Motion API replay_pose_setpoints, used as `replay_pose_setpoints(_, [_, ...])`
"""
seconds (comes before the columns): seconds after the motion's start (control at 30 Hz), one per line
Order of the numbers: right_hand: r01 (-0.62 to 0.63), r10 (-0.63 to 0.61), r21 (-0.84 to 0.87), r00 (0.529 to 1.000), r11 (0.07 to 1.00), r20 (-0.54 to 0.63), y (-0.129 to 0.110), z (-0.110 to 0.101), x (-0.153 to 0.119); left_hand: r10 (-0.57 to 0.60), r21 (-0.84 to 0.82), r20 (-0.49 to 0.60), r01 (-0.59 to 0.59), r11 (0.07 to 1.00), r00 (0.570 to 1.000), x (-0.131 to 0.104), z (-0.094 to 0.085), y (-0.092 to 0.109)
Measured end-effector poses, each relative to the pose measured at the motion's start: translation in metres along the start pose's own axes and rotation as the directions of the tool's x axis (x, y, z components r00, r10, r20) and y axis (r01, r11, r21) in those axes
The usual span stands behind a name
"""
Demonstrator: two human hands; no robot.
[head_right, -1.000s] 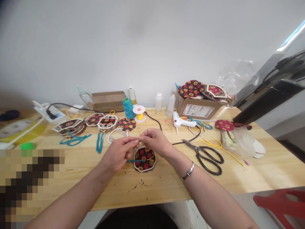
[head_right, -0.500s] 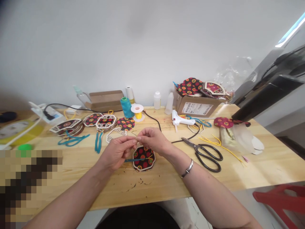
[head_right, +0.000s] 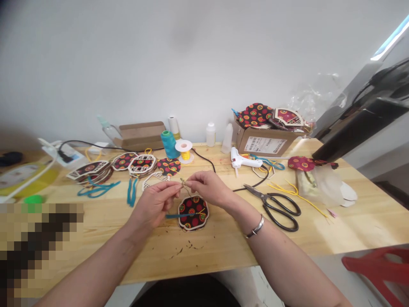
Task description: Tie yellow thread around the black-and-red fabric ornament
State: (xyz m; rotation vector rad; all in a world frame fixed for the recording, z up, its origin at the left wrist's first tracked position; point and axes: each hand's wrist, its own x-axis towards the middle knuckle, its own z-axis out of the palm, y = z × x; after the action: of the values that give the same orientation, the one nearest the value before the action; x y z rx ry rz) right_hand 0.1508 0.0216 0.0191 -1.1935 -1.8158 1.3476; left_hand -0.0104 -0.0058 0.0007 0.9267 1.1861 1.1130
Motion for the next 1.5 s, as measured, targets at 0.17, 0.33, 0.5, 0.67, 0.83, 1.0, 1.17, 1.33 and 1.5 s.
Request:
replay_pose_setpoints(0.17, [0.029,-0.048,-0.224,0.996,0.974,-0.081,0.002,-0.003,-0.001,0.009,0.031,-0.035,-0.008,0.999,0.999,0.000,0.000,0.000])
replay_pose_setpoints(0.33, [0.101,-0.164,-0.353,0.975,0.930,-0.153,-0.001,0.006,-0.012,-0.001,0.023,-0.057,0.002,1.000,0.998,0.000,0.000,-0.001])
replay_pose_setpoints(0.5, [0.231,-0.391,-0.707,0.918,0.668,-0.069,-0.005,0.024,-0.023,-0.077,-0.083,-0.073,0.070,0.994,0.994,0.000,0.002,0.000])
replay_pose_setpoints(0.67, [0.399,-0.515,-0.887,0.824,0.233,0.236,0.001,0.037,-0.027,-0.135,-0.161,-0.040,0.127,0.979,0.990,-0.002,0.003,0.002])
replay_pose_setpoints(0.83, [0.453,-0.508,-0.883,0.793,0.124,0.335,0.002,0.039,-0.029,-0.146,-0.222,0.024,0.148,0.964,0.989,-0.002,0.001,0.002])
replay_pose_setpoints(1.0, [0.464,-0.549,-0.774,0.816,0.431,0.184,-0.003,0.029,-0.026,-0.146,-0.251,0.019,0.146,0.957,0.989,-0.001,0.001,0.002])
replay_pose_setpoints(1.17, [0.093,-0.177,-0.280,0.939,0.956,-0.294,0.000,0.016,-0.011,-0.113,-0.212,-0.021,0.106,0.971,0.993,-0.001,0.003,0.001])
replay_pose_setpoints(1.33, [-0.146,0.189,0.279,0.973,0.949,-0.133,0.003,0.013,-0.002,-0.113,-0.157,-0.024,0.108,0.982,0.993,-0.002,0.004,0.001])
replay_pose_setpoints(1.5, [-0.122,0.188,0.526,0.979,0.842,-0.074,0.001,0.015,-0.003,-0.113,-0.110,0.015,0.114,0.987,0.994,-0.004,0.006,-0.001])
